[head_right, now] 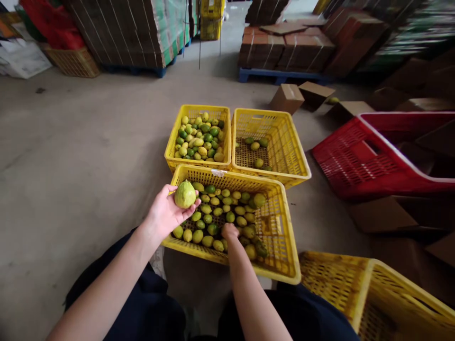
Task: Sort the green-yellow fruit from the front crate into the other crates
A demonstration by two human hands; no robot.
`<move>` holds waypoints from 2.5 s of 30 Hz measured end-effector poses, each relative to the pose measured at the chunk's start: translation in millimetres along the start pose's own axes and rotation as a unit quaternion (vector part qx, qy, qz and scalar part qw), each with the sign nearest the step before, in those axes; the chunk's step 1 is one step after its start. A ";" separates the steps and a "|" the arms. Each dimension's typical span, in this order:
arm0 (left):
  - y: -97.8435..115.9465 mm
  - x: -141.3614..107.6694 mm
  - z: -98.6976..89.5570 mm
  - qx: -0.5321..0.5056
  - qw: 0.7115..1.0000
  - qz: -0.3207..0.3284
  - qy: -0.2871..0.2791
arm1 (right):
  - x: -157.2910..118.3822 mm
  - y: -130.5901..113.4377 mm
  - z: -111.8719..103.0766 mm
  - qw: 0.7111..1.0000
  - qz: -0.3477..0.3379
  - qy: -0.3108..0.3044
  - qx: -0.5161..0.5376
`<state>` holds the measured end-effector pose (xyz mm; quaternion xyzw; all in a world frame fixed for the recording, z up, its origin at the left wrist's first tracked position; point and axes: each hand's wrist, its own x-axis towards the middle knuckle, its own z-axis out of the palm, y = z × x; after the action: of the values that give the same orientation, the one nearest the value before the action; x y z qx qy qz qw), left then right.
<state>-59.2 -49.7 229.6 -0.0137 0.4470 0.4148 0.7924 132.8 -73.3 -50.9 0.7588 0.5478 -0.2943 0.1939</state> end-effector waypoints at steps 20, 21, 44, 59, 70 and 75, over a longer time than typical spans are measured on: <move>-3.7 -30.4 10.7 0.095 0.977 0.107 -0.160 | -163.1 28.7 -202.8 0.839 -0.319 0.284 0.338; -8.8 -34.0 10.6 0.128 0.969 0.131 -0.167 | -180.5 29.1 -203.2 0.806 -0.333 0.291 0.393; -55.3 -38.9 4.6 0.270 0.809 0.485 -0.191 | -230.9 23.5 -171.9 0.583 -0.431 0.255 0.639; -63.6 -40.2 22.2 0.280 0.770 0.533 -0.210 | -225.3 18.0 -169.7 0.590 -0.379 0.612 0.366; -52.1 -33.6 20.2 0.195 0.884 0.388 -0.175 | -219.8 15.3 -179.3 0.622 -0.392 0.308 0.603; -47.2 -28.1 20.1 0.084 0.985 0.060 -0.136 | -214.7 16.9 -187.3 0.623 -0.336 0.015 0.706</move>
<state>-20.8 -90.9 245.4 0.1359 0.3679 0.4204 0.8182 144.0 -117.3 230.9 0.4303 0.3916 -0.6237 -0.5220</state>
